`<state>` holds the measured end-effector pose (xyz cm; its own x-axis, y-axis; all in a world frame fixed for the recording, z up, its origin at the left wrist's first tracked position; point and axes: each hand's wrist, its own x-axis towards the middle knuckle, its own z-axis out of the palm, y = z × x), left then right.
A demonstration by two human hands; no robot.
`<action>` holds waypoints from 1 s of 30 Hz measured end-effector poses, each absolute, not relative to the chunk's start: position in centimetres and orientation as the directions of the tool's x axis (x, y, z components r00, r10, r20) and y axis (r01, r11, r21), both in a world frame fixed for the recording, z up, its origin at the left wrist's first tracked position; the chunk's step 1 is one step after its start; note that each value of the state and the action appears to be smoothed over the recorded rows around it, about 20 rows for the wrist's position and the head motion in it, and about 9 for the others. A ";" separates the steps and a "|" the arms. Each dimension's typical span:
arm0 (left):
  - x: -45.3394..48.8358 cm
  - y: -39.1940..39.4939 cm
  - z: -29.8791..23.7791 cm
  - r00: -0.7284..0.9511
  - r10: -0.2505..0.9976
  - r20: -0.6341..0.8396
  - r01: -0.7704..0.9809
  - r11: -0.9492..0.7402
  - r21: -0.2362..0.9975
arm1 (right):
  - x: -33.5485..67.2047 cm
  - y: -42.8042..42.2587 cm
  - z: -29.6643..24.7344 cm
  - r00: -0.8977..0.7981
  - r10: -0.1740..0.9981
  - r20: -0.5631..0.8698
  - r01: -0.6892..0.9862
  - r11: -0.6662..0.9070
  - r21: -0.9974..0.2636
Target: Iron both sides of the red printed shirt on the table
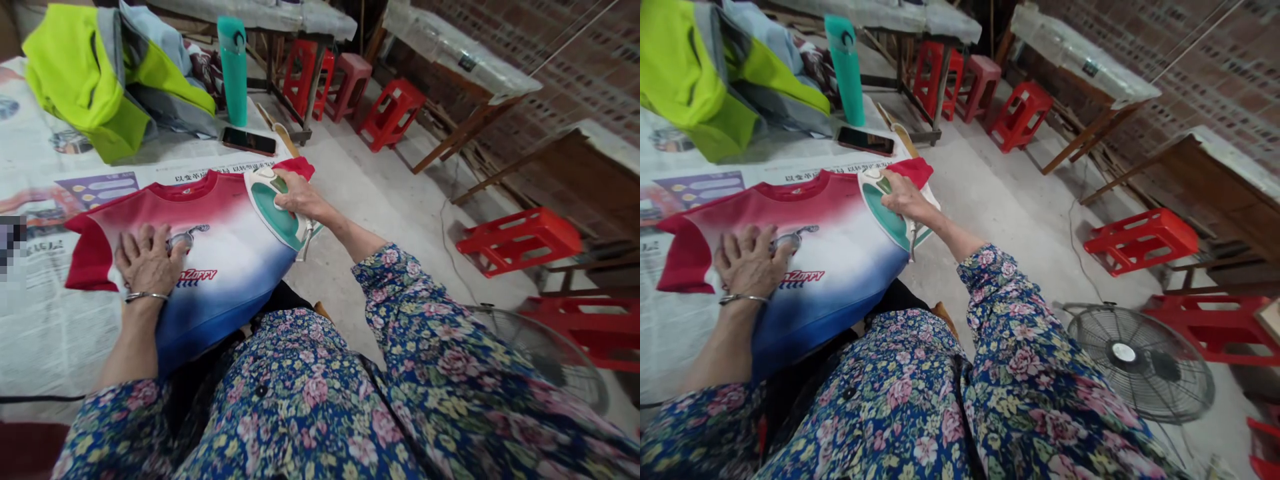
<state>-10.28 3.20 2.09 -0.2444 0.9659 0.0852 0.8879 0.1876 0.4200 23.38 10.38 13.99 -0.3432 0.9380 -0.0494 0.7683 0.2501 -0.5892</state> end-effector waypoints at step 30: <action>-9.6 3.1 2.7 -0.228 0.973 0.042 0.888 0.190 0.419 | 22.3 -3.4 11.5 -0.354 0.909 -0.219 0.592 0.037 -0.805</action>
<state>-9.62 3.09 2.69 -0.2281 0.9727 0.0419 0.8881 0.1902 0.4186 22.30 -3.42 11.49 -0.3544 0.9092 -0.2187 0.5923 0.0372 -0.8049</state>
